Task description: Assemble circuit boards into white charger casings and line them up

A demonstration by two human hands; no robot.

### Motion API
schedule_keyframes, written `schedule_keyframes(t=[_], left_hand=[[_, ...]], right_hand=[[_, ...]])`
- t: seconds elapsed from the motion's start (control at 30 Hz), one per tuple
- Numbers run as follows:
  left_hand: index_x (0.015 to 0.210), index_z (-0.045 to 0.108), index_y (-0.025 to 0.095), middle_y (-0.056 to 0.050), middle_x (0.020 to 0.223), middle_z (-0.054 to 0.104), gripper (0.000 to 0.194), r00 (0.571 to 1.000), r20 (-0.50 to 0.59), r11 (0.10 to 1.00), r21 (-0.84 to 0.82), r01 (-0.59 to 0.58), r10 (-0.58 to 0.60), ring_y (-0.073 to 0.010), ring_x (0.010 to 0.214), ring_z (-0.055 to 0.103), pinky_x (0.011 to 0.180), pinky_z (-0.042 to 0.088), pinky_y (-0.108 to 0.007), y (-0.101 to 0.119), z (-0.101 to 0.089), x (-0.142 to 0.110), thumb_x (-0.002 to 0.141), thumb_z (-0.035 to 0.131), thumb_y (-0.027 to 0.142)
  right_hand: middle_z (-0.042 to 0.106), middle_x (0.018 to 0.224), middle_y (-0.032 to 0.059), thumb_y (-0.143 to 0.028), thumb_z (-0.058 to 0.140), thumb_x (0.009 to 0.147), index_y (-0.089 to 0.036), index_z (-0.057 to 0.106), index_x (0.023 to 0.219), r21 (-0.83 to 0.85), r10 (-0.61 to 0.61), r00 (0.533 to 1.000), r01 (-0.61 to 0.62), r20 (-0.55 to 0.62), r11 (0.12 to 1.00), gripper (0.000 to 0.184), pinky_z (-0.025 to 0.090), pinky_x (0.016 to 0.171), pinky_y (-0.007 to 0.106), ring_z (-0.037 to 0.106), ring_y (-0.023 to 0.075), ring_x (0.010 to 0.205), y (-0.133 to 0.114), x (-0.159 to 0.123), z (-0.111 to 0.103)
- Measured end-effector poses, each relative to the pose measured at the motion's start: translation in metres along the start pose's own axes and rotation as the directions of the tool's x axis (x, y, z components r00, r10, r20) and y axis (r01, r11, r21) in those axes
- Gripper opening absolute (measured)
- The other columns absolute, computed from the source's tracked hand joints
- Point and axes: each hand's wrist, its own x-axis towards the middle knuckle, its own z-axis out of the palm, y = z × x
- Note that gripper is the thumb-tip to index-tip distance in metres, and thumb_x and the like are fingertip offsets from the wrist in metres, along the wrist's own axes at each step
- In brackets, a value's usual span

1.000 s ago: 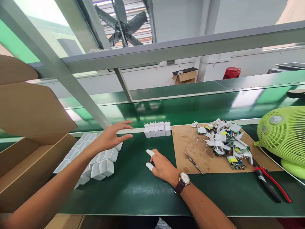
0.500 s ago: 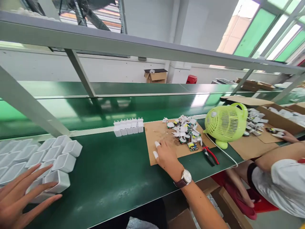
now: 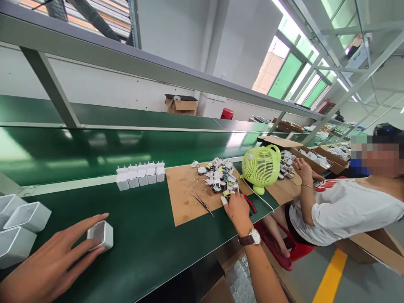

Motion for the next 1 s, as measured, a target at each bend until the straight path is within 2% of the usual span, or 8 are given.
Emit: schedule_keyframes(t=[0.1, 0.27, 0.47, 0.57, 0.77, 0.9, 0.97, 1.0], left_hand=[[0.090, 0.072, 0.026, -0.009, 0.143, 0.063, 0.024, 0.997, 0.039, 0.996, -0.054, -0.069, 0.071, -0.0274, 0.099, 0.075, 0.083, 0.065, -0.042, -0.003, 0.022, 0.006, 0.098, 0.053, 0.038], [0.094, 0.070, 0.026, -0.010, 0.142, 0.062, 0.015, 1.000, -0.013, 0.980, -0.198, 0.011, -0.013, -0.0298, 0.106, 0.074, 0.083, 0.064, -0.042, -0.001, 0.037, 0.004, 0.096, 0.058, 0.034], [0.099, 0.069, 0.027, -0.008, 0.144, 0.060, 0.010, 0.999, -0.006, 0.960, -0.276, 0.048, -0.052, -0.0286, 0.113, 0.072, 0.089, 0.064, -0.038, 0.000, 0.030, -0.003, 0.096, 0.059, 0.027], [0.099, 0.069, 0.027, -0.007, 0.144, 0.060, 0.010, 0.998, -0.012, 0.950, -0.307, 0.050, -0.056, -0.0288, 0.115, 0.071, 0.091, 0.064, -0.038, 0.000, 0.030, -0.005, 0.095, 0.060, 0.026], [0.102, 0.068, 0.028, -0.008, 0.144, 0.060, 0.010, 0.998, 0.001, 0.942, -0.331, 0.061, -0.065, -0.0276, 0.115, 0.070, 0.090, 0.063, -0.038, 0.000, 0.031, -0.005, 0.096, 0.061, 0.024], [0.101, 0.067, 0.029, -0.006, 0.144, 0.060, 0.009, 0.997, 0.009, 0.932, -0.354, 0.080, -0.082, -0.0283, 0.116, 0.069, 0.091, 0.063, -0.040, 0.001, 0.031, -0.005, 0.095, 0.062, 0.026], [0.102, 0.067, 0.029, -0.006, 0.144, 0.060, 0.009, 0.995, 0.008, 0.927, -0.361, 0.099, -0.103, -0.0287, 0.118, 0.068, 0.093, 0.062, -0.041, 0.002, 0.031, -0.005, 0.095, 0.061, 0.026], [0.103, 0.067, 0.029, -0.007, 0.144, 0.059, 0.010, 0.994, 0.006, 0.926, -0.363, 0.104, -0.109, -0.0285, 0.118, 0.068, 0.094, 0.062, -0.042, 0.002, 0.032, -0.005, 0.096, 0.061, 0.026]], right_hand=[[0.072, 0.101, 0.0185, -0.018, 0.064, 0.082, -0.017, 0.064, 0.087, 0.064, 0.088, 0.996, -0.089, 0.016, 0.994, 0.005, 0.048, 0.094, 0.043, 0.065, 0.0335, 0.106, 0.014, 0.006, 0.004], [0.076, 0.092, 0.0146, -0.037, 0.068, 0.080, -0.018, 0.067, 0.088, 0.309, 0.224, 0.972, -0.236, 0.073, 0.921, 0.021, 0.053, 0.083, 0.043, 0.071, 0.0321, 0.091, 0.024, 0.024, 0.006], [0.067, 0.063, 0.0036, -0.048, 0.072, 0.073, -0.018, 0.067, 0.075, 0.680, 0.209, 0.954, -0.301, 0.217, 0.668, 0.030, 0.052, 0.054, 0.033, 0.061, 0.0203, 0.057, 0.028, 0.032, -0.023], [0.060, 0.060, 0.0010, -0.053, 0.076, 0.070, -0.018, 0.068, 0.075, 0.803, 0.164, 0.948, -0.318, 0.272, 0.504, 0.037, 0.051, 0.052, 0.033, 0.055, 0.0173, 0.054, 0.022, 0.027, -0.037], [0.060, 0.069, 0.0009, -0.061, 0.073, 0.071, -0.022, 0.064, 0.079, 0.943, 0.177, 0.963, -0.243, 0.205, 0.227, 0.040, 0.054, 0.060, 0.037, 0.052, 0.0170, 0.060, 0.003, 0.030, -0.041], [0.067, 0.084, 0.0030, -0.058, 0.067, 0.077, -0.026, 0.068, 0.088, 0.991, 0.188, 0.977, -0.117, 0.103, 0.062, 0.034, 0.052, 0.062, 0.036, 0.051, 0.0170, 0.064, -0.005, 0.034, -0.060], [0.070, 0.092, 0.0041, -0.052, 0.071, 0.077, -0.026, 0.069, 0.094, 0.997, 0.158, 0.985, -0.071, 0.066, 0.027, 0.031, 0.052, 0.062, 0.035, 0.055, 0.0181, 0.068, -0.016, 0.032, -0.072], [0.072, 0.096, 0.0050, -0.050, 0.073, 0.076, -0.026, 0.069, 0.097, 0.996, 0.122, 0.990, -0.071, 0.064, 0.053, 0.033, 0.052, 0.063, 0.035, 0.059, 0.0193, 0.072, -0.025, 0.028, -0.075]])
